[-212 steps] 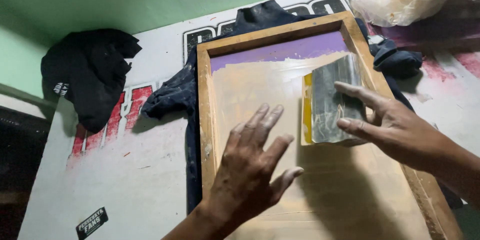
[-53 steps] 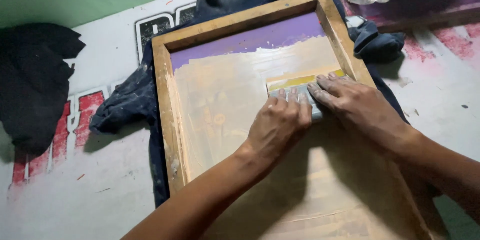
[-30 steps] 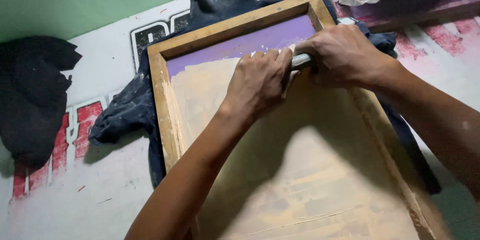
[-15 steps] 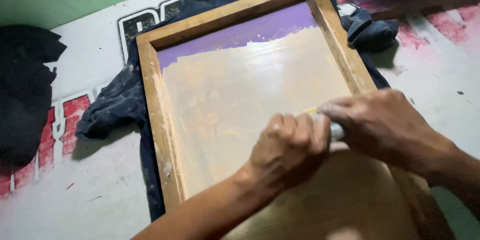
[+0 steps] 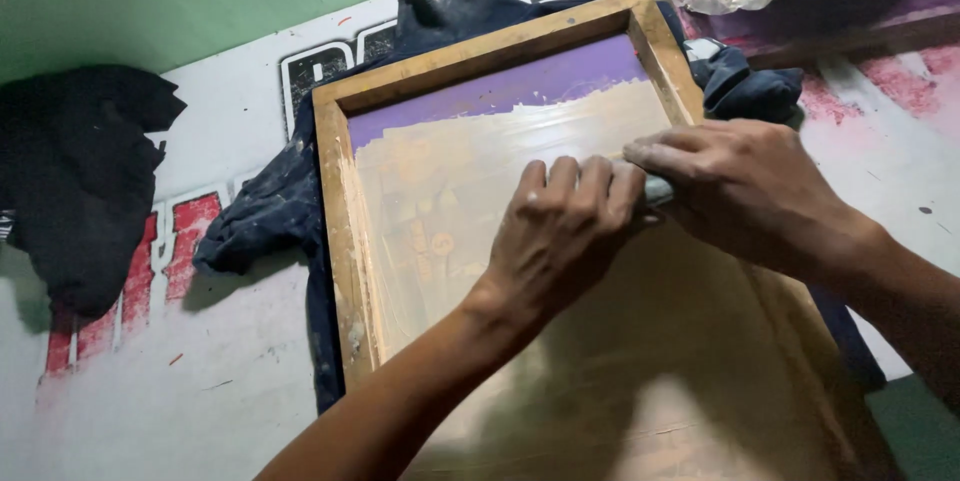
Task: The person uses a squeegee to spread beige ink across a screen printing frame placed over a dark t-shirt. They repeatedly pull the squeegee from top to bottom to ensure even coverage. At 01:00, they use a spatula to scoop more ink from a container and apply it to the screen before resuming the squeegee strokes.
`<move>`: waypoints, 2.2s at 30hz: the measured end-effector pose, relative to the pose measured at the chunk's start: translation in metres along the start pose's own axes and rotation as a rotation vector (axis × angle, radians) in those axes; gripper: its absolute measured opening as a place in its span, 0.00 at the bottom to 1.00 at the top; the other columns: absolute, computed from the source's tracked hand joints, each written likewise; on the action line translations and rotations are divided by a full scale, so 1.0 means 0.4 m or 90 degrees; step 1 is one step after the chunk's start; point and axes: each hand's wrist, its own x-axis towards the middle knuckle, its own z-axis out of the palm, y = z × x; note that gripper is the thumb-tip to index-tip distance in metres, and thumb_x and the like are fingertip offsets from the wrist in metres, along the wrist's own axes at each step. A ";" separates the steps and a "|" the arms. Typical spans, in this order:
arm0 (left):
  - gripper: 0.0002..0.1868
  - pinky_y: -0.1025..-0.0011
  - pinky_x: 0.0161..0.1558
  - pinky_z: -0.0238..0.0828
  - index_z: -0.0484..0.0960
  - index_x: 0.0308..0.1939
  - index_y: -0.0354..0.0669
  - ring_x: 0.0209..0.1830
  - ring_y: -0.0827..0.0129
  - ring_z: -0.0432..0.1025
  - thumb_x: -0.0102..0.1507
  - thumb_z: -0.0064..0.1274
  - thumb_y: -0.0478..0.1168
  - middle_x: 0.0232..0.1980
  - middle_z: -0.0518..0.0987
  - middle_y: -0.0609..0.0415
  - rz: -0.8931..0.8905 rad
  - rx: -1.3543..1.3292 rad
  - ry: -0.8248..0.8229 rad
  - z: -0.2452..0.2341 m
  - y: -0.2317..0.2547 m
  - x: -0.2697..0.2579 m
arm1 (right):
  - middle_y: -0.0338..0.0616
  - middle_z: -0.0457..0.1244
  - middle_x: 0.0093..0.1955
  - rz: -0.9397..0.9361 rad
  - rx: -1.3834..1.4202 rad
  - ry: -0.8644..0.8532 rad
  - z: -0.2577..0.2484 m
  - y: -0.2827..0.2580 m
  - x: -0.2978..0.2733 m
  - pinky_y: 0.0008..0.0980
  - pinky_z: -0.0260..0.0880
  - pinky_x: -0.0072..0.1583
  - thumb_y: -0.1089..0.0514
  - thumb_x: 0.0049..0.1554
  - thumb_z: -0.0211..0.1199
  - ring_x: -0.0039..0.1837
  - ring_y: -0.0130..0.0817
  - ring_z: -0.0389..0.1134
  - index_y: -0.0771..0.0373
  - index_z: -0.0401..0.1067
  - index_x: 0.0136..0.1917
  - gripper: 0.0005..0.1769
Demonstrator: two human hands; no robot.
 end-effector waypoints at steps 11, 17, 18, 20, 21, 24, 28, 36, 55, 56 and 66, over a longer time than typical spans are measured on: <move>0.11 0.66 0.30 0.58 0.70 0.31 0.49 0.23 0.63 0.62 0.65 0.46 0.28 0.25 0.67 0.53 0.057 0.005 0.037 0.108 0.013 -0.065 | 0.44 0.67 0.69 -0.020 -0.037 -0.022 0.149 0.027 -0.060 0.40 0.76 0.56 0.59 0.59 0.59 0.64 0.44 0.72 0.53 0.66 0.74 0.30; 0.14 0.65 0.30 0.66 0.72 0.30 0.46 0.24 0.60 0.69 0.72 0.42 0.35 0.31 0.78 0.43 0.057 -0.094 0.014 -0.013 0.107 -0.114 | 0.51 0.65 0.72 -0.081 -0.059 -0.003 0.088 -0.058 -0.180 0.40 0.68 0.71 0.58 0.54 0.60 0.70 0.43 0.68 0.60 0.67 0.72 0.31; 0.13 0.62 0.35 0.66 0.73 0.29 0.42 0.27 0.53 0.69 0.69 0.42 0.30 0.34 0.78 0.32 0.049 -0.124 0.021 -0.052 0.130 -0.120 | 0.53 0.65 0.71 -0.084 -0.032 0.007 0.061 -0.092 -0.207 0.42 0.65 0.73 0.57 0.56 0.56 0.72 0.45 0.67 0.63 0.69 0.68 0.27; 0.13 0.62 0.33 0.61 0.72 0.30 0.43 0.26 0.55 0.66 0.70 0.42 0.31 0.31 0.74 0.39 0.048 -0.170 -0.003 -0.096 0.155 -0.131 | 0.48 0.65 0.71 -0.073 0.006 -0.015 0.036 -0.104 -0.255 0.40 0.68 0.68 0.54 0.54 0.59 0.71 0.41 0.67 0.60 0.69 0.69 0.29; 0.14 0.63 0.32 0.57 0.71 0.30 0.44 0.25 0.57 0.63 0.72 0.41 0.32 0.28 0.70 0.45 0.044 -0.207 -0.023 -0.118 0.157 -0.130 | 0.43 0.65 0.71 -0.072 0.043 -0.031 0.021 -0.104 -0.263 0.38 0.71 0.62 0.50 0.52 0.62 0.71 0.37 0.67 0.58 0.69 0.69 0.32; 0.26 0.58 0.26 0.61 0.78 0.40 0.40 0.20 0.53 0.70 0.73 0.39 0.59 0.25 0.75 0.49 0.025 -0.294 -0.147 -0.115 0.120 -0.092 | 0.21 0.69 0.65 0.026 0.118 -0.211 0.002 -0.051 -0.229 0.45 0.78 0.40 0.31 0.43 0.73 0.51 0.34 0.77 0.33 0.71 0.66 0.38; 0.26 0.53 0.28 0.69 0.78 0.52 0.42 0.25 0.50 0.75 0.69 0.44 0.60 0.32 0.81 0.47 0.003 -0.204 -0.212 -0.020 0.010 -0.001 | 0.25 0.70 0.62 0.069 0.063 -0.208 -0.023 0.005 -0.018 0.43 0.80 0.33 0.33 0.48 0.68 0.42 0.35 0.78 0.33 0.72 0.65 0.31; 0.34 0.54 0.22 0.66 0.75 0.37 0.46 0.17 0.48 0.71 0.64 0.37 0.73 0.23 0.76 0.47 -0.042 -0.148 -0.066 0.171 -0.074 0.032 | 0.35 0.69 0.36 0.116 -0.087 -0.206 0.058 0.062 0.125 0.44 0.67 0.39 0.28 0.52 0.64 0.37 0.43 0.72 0.43 0.75 0.38 0.20; 0.19 0.61 0.27 0.59 0.72 0.44 0.46 0.22 0.58 0.66 0.74 0.40 0.57 0.28 0.72 0.52 0.000 -0.205 -0.111 -0.105 0.068 -0.071 | 0.25 0.71 0.58 0.047 0.034 -0.215 -0.053 -0.081 -0.104 0.46 0.80 0.33 0.39 0.46 0.70 0.43 0.36 0.77 0.36 0.73 0.62 0.29; 0.19 0.61 0.28 0.60 0.73 0.48 0.46 0.23 0.59 0.67 0.74 0.39 0.57 0.30 0.74 0.53 0.021 -0.157 -0.074 -0.077 0.033 -0.052 | 0.31 0.72 0.57 0.033 0.039 -0.123 -0.048 -0.067 -0.070 0.44 0.78 0.34 0.43 0.51 0.67 0.41 0.36 0.76 0.42 0.73 0.63 0.25; 0.10 0.61 0.35 0.77 0.83 0.47 0.42 0.40 0.51 0.80 0.62 0.56 0.30 0.47 0.85 0.39 0.067 -0.076 -0.028 0.100 0.024 -0.123 | 0.50 0.60 0.75 -0.038 0.069 -0.088 0.125 0.000 -0.079 0.42 0.65 0.68 0.55 0.61 0.50 0.70 0.47 0.65 0.56 0.63 0.74 0.28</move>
